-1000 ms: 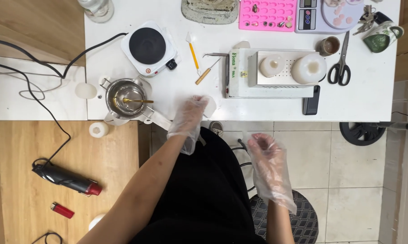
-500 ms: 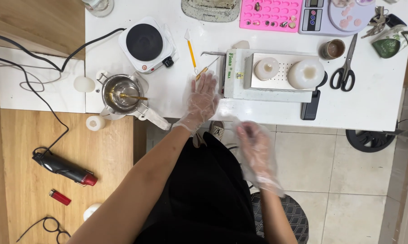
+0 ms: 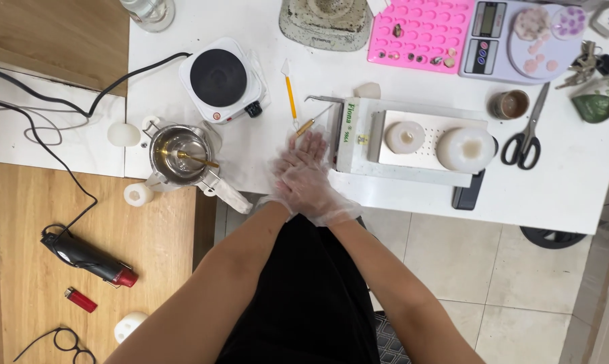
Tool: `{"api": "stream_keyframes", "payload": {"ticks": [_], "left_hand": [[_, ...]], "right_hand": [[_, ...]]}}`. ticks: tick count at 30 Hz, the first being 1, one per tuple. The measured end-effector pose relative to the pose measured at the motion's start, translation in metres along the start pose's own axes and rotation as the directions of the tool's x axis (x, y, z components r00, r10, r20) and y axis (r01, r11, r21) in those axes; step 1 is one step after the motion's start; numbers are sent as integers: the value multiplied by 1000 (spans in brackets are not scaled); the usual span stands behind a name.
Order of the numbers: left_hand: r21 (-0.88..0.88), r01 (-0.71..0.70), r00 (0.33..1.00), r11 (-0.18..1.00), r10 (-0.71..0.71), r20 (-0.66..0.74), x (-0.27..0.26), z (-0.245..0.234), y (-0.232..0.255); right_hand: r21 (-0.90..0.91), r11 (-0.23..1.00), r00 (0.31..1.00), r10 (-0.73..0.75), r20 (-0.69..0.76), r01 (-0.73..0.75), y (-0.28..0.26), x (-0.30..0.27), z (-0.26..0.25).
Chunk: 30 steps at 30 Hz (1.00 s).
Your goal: Manually shaping and detailing a piece of white wax using a carving tool and a heat gun.
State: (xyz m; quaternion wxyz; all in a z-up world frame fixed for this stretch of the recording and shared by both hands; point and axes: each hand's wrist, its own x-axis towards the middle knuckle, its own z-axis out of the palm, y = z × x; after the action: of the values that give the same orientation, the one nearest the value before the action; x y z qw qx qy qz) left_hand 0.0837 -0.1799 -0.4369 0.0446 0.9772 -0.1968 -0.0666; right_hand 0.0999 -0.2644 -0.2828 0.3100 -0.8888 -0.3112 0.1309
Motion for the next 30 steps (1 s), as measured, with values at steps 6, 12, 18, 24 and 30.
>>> {"api": "stream_keyframes", "payload": {"ticks": [6,12,18,24,30], "left_hand": [[198,-118,993,973,116,23,9,38,-8],[268,-51,996,962,30,81,11,26,-5],[292,-49,996,955,23,89,15,37,-17],[311,-68,994,948,39,100,9,44,-18],[337,-89,993,937,59,101,2,43,-23]], "right_hand": [[-42,994,993,-94,66,96,30,7,28],[-127,982,986,-130,102,142,37,12,33],[-126,985,973,-85,215,114,41,15,35],[-109,985,971,-106,215,132,46,14,38],[-125,986,972,-85,217,114,48,18,45]]}}
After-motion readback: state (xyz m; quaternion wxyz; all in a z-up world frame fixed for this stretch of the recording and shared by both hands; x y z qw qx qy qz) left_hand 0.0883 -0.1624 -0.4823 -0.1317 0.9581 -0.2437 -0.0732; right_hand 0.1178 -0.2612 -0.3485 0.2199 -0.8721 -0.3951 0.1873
